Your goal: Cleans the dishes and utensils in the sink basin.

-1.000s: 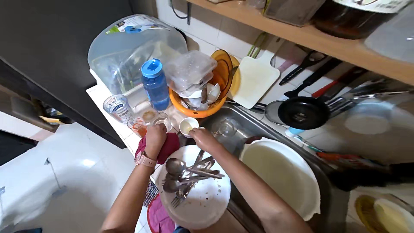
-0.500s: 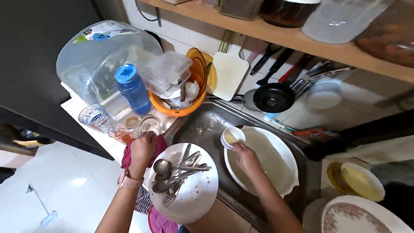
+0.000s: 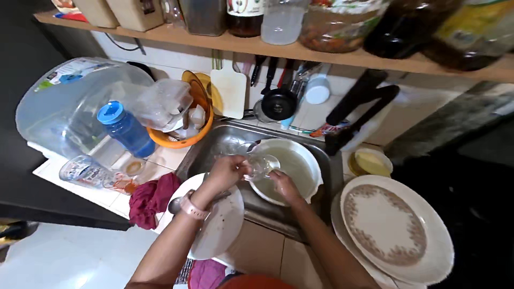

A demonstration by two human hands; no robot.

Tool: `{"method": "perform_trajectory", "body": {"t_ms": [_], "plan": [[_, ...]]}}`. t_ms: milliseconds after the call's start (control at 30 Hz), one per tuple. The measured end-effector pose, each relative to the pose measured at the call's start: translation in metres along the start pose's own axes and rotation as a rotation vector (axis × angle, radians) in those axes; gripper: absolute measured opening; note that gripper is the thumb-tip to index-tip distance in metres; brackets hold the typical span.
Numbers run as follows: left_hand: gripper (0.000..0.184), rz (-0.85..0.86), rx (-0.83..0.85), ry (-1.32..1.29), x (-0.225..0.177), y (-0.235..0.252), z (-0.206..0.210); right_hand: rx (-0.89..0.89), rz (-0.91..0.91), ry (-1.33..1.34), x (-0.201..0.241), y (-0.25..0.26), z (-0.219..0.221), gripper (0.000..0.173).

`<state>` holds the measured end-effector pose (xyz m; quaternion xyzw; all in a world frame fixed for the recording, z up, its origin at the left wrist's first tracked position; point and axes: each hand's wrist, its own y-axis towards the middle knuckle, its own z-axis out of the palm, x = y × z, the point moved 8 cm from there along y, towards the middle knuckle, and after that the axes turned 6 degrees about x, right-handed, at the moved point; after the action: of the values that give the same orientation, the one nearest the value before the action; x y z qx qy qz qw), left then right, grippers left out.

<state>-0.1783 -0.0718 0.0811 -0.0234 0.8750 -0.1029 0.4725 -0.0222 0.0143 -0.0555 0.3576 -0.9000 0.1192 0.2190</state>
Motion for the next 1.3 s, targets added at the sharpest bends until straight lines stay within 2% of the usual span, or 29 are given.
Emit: {"method": "perform_trajectory", "body": {"t_ms": [100,200,300,367,467,567,733,833,933,1033,1100,1200,1300], "plan": [[0.014,-0.008,0.106,-0.249,-0.019,0.031,0.041,0.041,0.120,0.079,-0.007,-0.009,0.000,0.039],[0.013,-0.076,0.140,-0.473,-0.024,0.054,0.074,-0.140,0.119,0.423,-0.029,-0.013,0.004,0.037],[0.012,-0.132,0.141,-0.672,-0.019,0.071,0.096,-0.174,0.155,0.596,-0.039,-0.019,-0.001,0.037],[0.008,-0.152,0.154,-0.801,-0.018,0.076,0.106,-0.133,0.177,0.458,-0.037,-0.024,-0.008,0.037],[0.009,-0.202,0.143,-1.014,-0.019,0.078,0.115,0.072,0.203,0.092,-0.028,-0.029,-0.014,0.040],[0.014,-0.240,0.111,-1.226,-0.025,0.075,0.119,0.196,0.200,-0.058,-0.025,-0.027,-0.013,0.043],[0.012,-0.112,0.035,-1.497,-0.034,0.074,0.110,0.147,0.170,0.001,-0.034,-0.017,-0.005,0.043],[0.013,-0.025,-0.008,-1.611,-0.034,0.074,0.096,0.125,0.266,0.220,-0.041,-0.013,-0.007,0.038],[0.009,0.000,-0.071,-1.479,-0.030,0.068,0.070,0.034,0.410,0.710,-0.064,-0.009,0.006,0.035],[0.009,0.003,-0.150,-1.058,-0.013,0.078,0.025,-0.053,0.566,1.315,-0.074,-0.013,0.021,0.035],[0.015,-0.042,-0.209,-0.743,-0.002,0.078,-0.005,-0.055,0.675,1.542,-0.078,-0.014,0.030,0.034],[0.021,-0.105,-0.238,-0.328,0.025,0.077,-0.036,0.037,0.771,1.510,-0.088,-0.007,0.038,0.035],[0.022,-0.178,-0.194,-0.026,0.059,0.079,-0.050,0.132,0.814,1.195,-0.095,0.004,0.035,0.039]]}}
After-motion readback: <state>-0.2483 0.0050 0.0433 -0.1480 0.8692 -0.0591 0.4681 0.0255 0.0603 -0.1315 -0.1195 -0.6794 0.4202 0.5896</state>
